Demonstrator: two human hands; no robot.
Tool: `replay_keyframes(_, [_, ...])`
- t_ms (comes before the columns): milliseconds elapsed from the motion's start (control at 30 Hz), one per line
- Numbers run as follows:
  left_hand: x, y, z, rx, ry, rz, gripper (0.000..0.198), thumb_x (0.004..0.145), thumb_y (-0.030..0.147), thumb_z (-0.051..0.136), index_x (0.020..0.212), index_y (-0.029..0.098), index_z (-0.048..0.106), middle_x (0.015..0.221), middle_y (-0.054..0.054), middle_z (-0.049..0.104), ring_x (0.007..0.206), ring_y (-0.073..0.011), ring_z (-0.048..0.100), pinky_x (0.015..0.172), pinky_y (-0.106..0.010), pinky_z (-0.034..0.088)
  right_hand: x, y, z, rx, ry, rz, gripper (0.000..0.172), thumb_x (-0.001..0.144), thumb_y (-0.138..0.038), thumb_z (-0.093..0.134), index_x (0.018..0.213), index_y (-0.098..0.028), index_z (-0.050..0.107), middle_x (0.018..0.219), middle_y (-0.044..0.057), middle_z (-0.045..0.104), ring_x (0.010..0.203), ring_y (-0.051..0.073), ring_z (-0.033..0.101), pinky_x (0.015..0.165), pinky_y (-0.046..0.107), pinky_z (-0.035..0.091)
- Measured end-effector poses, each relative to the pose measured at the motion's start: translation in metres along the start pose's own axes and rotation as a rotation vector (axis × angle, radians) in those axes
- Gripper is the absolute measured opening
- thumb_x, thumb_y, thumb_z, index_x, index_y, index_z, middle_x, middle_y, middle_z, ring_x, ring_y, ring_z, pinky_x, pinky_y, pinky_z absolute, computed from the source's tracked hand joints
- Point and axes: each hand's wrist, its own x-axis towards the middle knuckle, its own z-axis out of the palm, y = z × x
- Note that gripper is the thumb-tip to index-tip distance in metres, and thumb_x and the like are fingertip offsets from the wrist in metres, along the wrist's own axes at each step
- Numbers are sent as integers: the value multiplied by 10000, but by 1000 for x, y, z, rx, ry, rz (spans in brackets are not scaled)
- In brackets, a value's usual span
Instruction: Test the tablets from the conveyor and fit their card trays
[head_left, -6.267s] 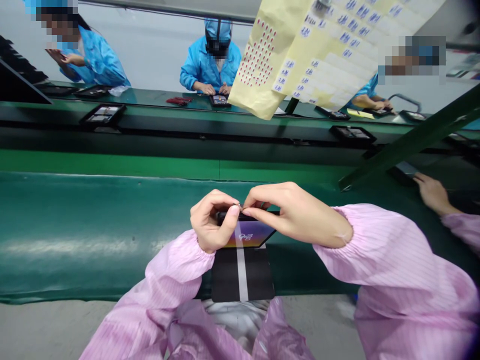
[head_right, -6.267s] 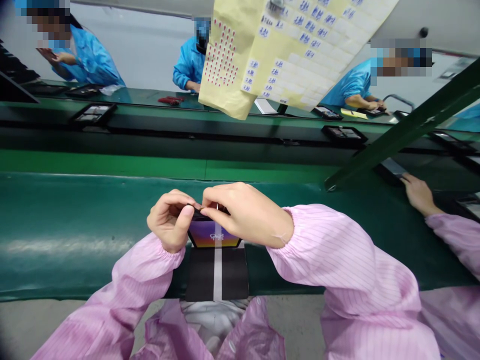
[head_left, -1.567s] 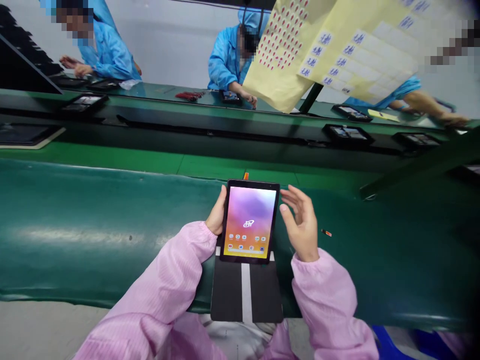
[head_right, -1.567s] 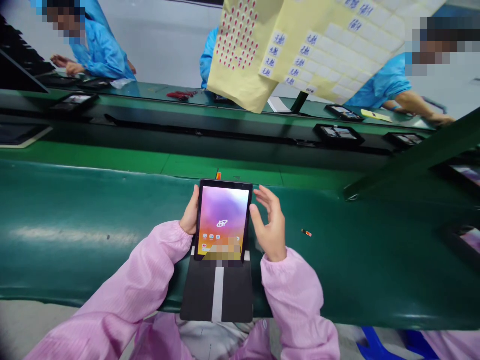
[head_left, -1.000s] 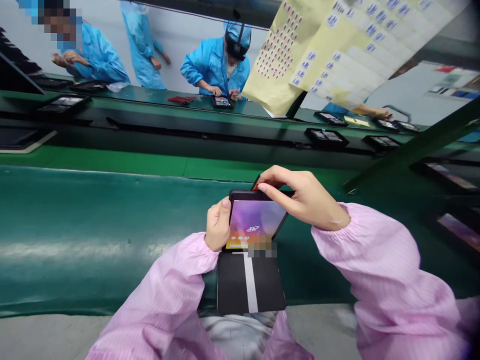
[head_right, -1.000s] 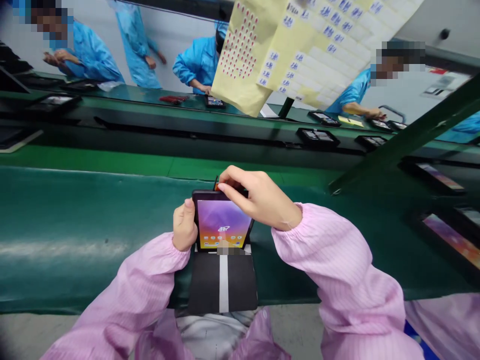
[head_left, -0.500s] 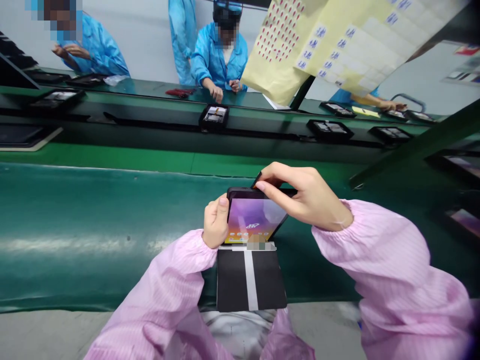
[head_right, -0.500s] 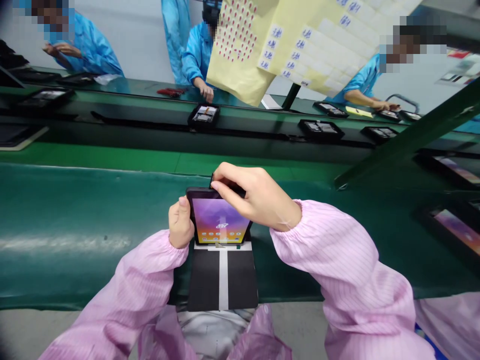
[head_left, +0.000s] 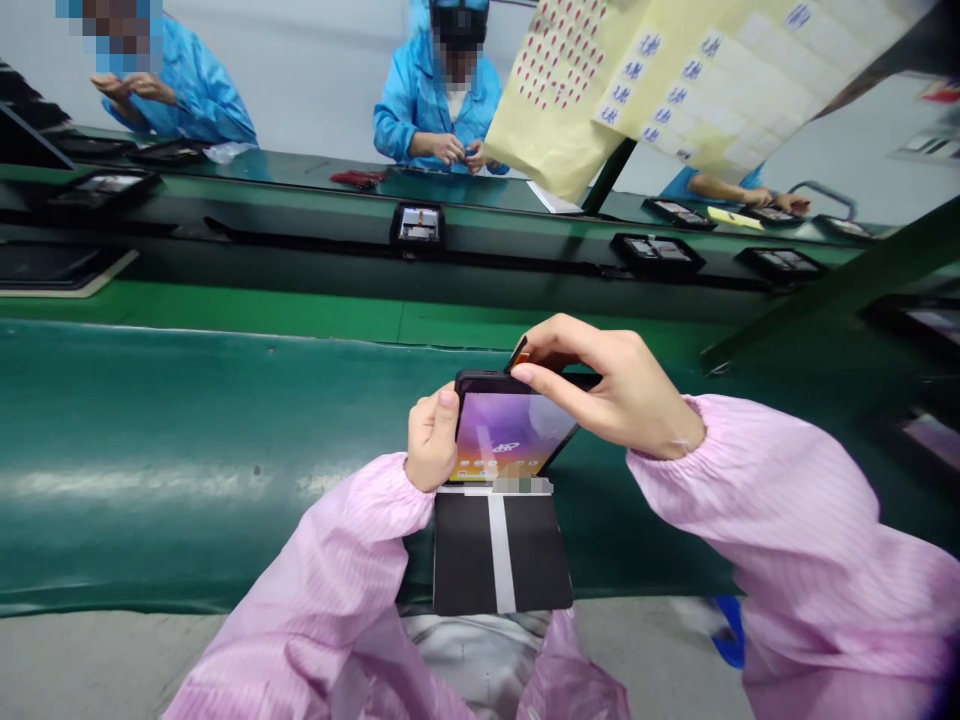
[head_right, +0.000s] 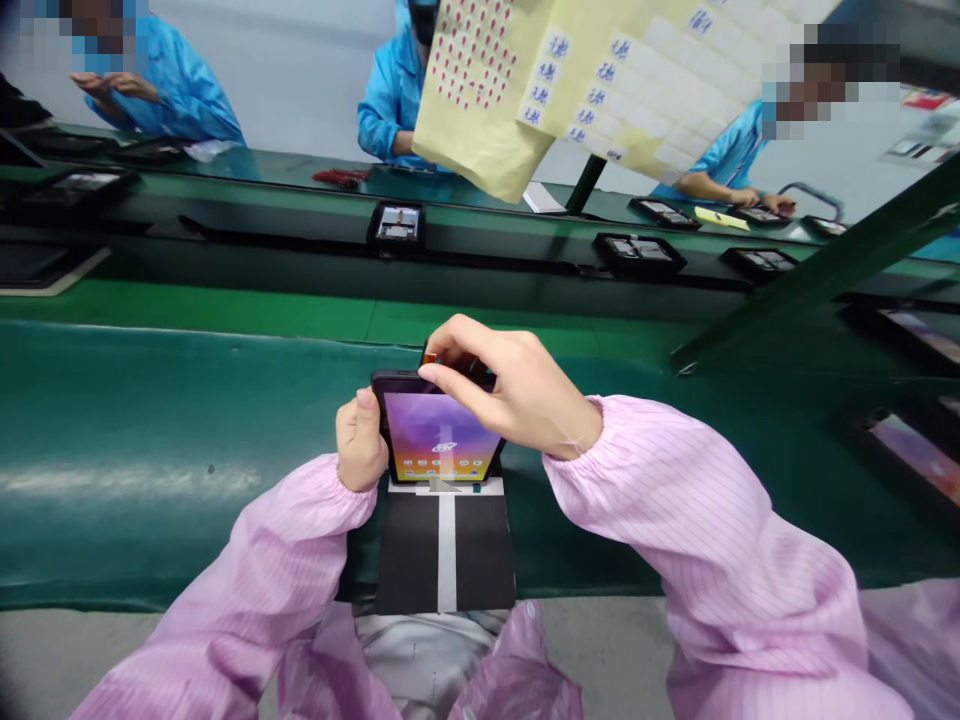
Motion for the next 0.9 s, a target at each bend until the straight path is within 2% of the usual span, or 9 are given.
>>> replay_keyframes(200, [1, 1, 2, -24, -20, 15, 514, 940, 538, 408, 756, 165, 709, 501, 3, 510, 459, -110, 448, 466, -235, 364, 1, -1, 1, 3, 23, -8, 76, 907, -260, 561, 875, -195, 584, 765, -14, 639, 633, 101, 601, 628, 216, 502])
replay_keyframes(367, [1, 0, 2, -42, -18, 6, 511, 937, 540, 417, 732, 167, 701, 492, 9, 496, 453, -102, 443, 459, -230, 361, 2, 0, 2, -27, 34, -22, 102, 924, -254, 523, 873, -200, 593, 768, -7, 636, 638, 107, 588, 623, 226, 494])
replay_keyframes(567, [1, -2, 1, -42, 23, -18, 522, 911, 570, 449, 670, 170, 682, 474, 12, 490, 440, -103, 438, 459, -238, 366, 4, 0, 1, -77, -14, -18, 135, 928, -262, 519, 841, -200, 601, 736, -9, 624, 618, 108, 563, 613, 231, 465])
replay_keyframes(767, [1, 1, 3, -22, 44, -66, 543, 887, 611, 455, 655, 176, 683, 478, 3, 510, 450, -125, 464, 467, -256, 376, 2, 0, 1, 23, -13, 57, 114, 927, -296, 529, 893, -201, 580, 806, 5, 648, 665, 113, 594, 638, 228, 493])
replay_keyframes(900, [0, 1, 3, -21, 32, -61, 539, 904, 592, 440, 654, 179, 680, 487, 2, 518, 453, -119, 466, 468, -249, 379, 1, 0, 1, 28, 1, 48, 118, 919, -302, 538, 880, -200, 584, 799, 4, 639, 660, 112, 592, 650, 232, 498])
